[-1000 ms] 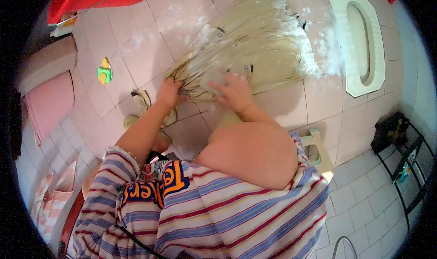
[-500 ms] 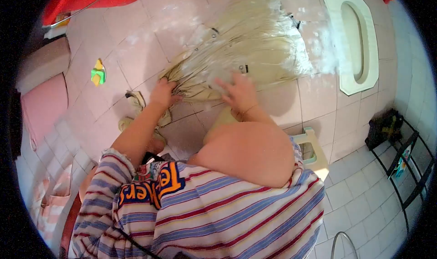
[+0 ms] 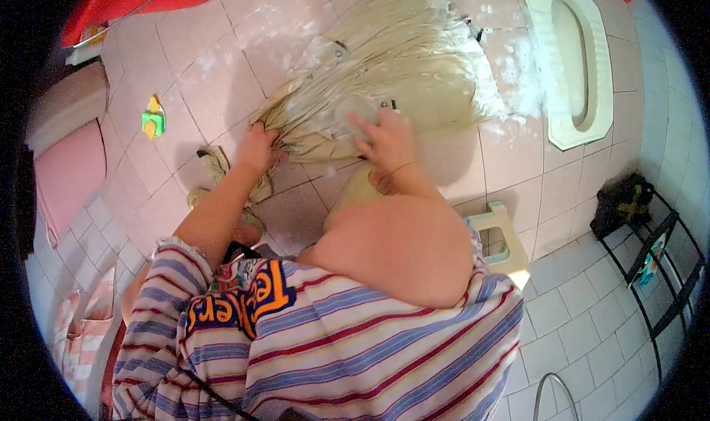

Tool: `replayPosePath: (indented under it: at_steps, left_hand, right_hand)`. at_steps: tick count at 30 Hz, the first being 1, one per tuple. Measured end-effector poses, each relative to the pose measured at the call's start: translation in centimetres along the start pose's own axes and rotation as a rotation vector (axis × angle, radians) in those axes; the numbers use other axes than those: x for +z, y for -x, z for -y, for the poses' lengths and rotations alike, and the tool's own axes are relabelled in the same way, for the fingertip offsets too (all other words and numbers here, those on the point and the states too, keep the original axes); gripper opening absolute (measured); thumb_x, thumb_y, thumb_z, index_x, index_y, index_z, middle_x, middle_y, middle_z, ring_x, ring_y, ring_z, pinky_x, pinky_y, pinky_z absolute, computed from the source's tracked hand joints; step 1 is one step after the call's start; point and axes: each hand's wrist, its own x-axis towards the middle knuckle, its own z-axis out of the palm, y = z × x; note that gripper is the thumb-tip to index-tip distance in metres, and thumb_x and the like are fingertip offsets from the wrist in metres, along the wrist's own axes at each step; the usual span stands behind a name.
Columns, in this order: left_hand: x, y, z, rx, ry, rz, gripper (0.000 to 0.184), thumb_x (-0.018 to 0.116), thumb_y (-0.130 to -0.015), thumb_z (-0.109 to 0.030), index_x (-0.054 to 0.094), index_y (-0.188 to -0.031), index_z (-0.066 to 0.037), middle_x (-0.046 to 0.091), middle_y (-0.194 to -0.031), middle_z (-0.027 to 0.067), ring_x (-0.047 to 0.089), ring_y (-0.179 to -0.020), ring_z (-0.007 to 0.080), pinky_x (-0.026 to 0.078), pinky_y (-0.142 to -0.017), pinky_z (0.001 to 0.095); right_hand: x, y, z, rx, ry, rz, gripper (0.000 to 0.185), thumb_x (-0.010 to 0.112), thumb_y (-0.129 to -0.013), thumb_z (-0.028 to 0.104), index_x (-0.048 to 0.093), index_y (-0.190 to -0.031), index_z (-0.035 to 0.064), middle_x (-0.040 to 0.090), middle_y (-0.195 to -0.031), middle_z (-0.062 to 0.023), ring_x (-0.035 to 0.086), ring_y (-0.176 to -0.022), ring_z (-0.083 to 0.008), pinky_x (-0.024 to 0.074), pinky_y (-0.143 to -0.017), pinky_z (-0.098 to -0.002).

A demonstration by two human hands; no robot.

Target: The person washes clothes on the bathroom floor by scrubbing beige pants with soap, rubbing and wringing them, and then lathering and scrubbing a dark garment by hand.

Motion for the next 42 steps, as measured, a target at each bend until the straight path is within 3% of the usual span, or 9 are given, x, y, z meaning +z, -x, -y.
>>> replayPosePath:
  at_steps: [5, 10, 15, 19, 24, 26, 29, 38, 42]
  left_hand:
    - [0.2, 0.0, 0.1, -0.018, -0.008, 0.015, 0.046, 0.078, -0.068, -0.027, 0.064, -0.108, -0.011, 0.052, -0.106, 0.0173, 0.046, -0.108, 0.0363, 0.044, -0.089, 0.0430]
    - [0.4, -0.3, 0.2, -0.010, 0.006, 0.005, 0.048, 0.078, -0.067, -0.026, 0.063, -0.110, -0.012, 0.052, -0.106, 0.0169, 0.047, -0.107, 0.0358, 0.045, -0.088, 0.0430]
    - [0.4, 0.0, 0.1, -0.002, -0.016, -0.021, 0.050, 0.079, -0.066, -0.026, 0.063, -0.111, -0.013, 0.052, -0.106, 0.0172, 0.047, -0.107, 0.0353, 0.046, -0.088, 0.0422]
    - [0.4, 0.1, 0.1, -0.034, -0.034, 0.019, 0.050, 0.079, -0.066, -0.028, 0.063, -0.111, -0.013, 0.052, -0.108, 0.0164, 0.047, -0.109, 0.0351, 0.046, -0.087, 0.0420]
    - [0.1, -0.1, -0.3, -0.021, 0.000, -0.004, 0.047, 0.079, -0.065, -0.029, 0.064, -0.106, -0.011, 0.052, -0.108, 0.0159, 0.047, -0.110, 0.0347, 0.047, -0.087, 0.0424]
    - [-0.3, -0.1, -0.5, -0.036, 0.017, 0.007, 0.046, 0.079, -0.065, -0.029, 0.065, -0.104, -0.010, 0.052, -0.106, 0.0161, 0.047, -0.109, 0.0343, 0.047, -0.086, 0.0432]
    - [-0.1, 0.2, -0.3, -0.024, -0.009, -0.011, 0.045, 0.079, -0.065, -0.029, 0.065, -0.104, -0.011, 0.052, -0.105, 0.0161, 0.047, -0.108, 0.0347, 0.046, -0.086, 0.0437]
    - [-0.4, -0.1, -0.6, -0.057, -0.016, 0.027, 0.045, 0.079, -0.066, -0.027, 0.067, -0.106, -0.013, 0.054, -0.109, 0.0166, 0.049, -0.109, 0.0336, 0.046, -0.089, 0.0407]
    - [0.4, 0.0, 0.1, -0.040, 0.052, -0.021, 0.045, 0.080, -0.064, -0.026, 0.066, -0.104, -0.012, 0.053, -0.106, 0.0160, 0.048, -0.108, 0.0358, 0.046, -0.088, 0.0424]
  right_hand:
    - [-5.5, -1.2, -12.6, 0.541, 0.298, -0.269, 0.052, 0.069, -0.076, 0.043, 0.057, -0.125, 0.0299, 0.052, -0.082, -0.0120, 0.053, -0.071, -0.0329, 0.0448, -0.068, -0.0442]
    - [-3.5, -2.2, -7.6, 0.673, 0.117, -0.275, 0.056, 0.070, -0.074, 0.043, 0.057, -0.126, 0.0311, 0.051, -0.080, -0.0115, 0.053, -0.071, -0.0310, 0.0445, -0.065, -0.0435]
    - [0.9, 0.3, 0.0, -0.095, 0.046, -0.009, 0.054, 0.068, -0.076, 0.041, 0.056, -0.127, 0.0308, 0.051, -0.080, -0.0129, 0.053, -0.076, -0.0305, 0.0436, -0.065, -0.0444]
    - [-4.2, -2.3, -11.1, 0.463, 0.306, -0.320, 0.048, 0.068, -0.077, 0.041, 0.059, -0.123, 0.0333, 0.051, -0.079, -0.0143, 0.052, -0.068, -0.0299, 0.0421, -0.057, -0.0426]
    - [-3.7, -2.4, -8.3, 0.477, 0.210, -0.301, 0.052, 0.068, -0.076, 0.043, 0.059, -0.125, 0.0253, 0.051, -0.070, -0.0154, 0.051, -0.063, -0.0299, 0.0400, -0.054, -0.0410]
    - [-0.1, -0.6, -3.3, 0.059, 0.148, -0.248, 0.054, 0.068, -0.074, 0.040, 0.059, -0.125, 0.0239, 0.052, -0.071, -0.0149, 0.052, -0.073, -0.0306, 0.0410, -0.061, -0.0445]
    - [3.8, 2.7, -2.1, -0.054, -0.049, -0.040, 0.054, 0.070, -0.073, 0.039, 0.059, -0.124, 0.0255, 0.052, -0.075, -0.0136, 0.051, -0.076, -0.0306, 0.0410, -0.063, -0.0443]
    - [-3.7, -2.7, -8.9, 0.484, 0.189, -0.370, 0.050, 0.071, -0.073, 0.038, 0.060, -0.122, 0.0298, 0.051, -0.075, -0.0145, 0.055, -0.073, -0.0315, 0.0454, -0.063, -0.0435]
    - [-0.5, -0.3, -2.3, 0.086, 0.168, -0.063, 0.047, 0.067, -0.077, 0.038, 0.060, -0.122, 0.0287, 0.055, -0.091, -0.0184, 0.057, -0.084, -0.0359, 0.0474, -0.072, -0.0460]
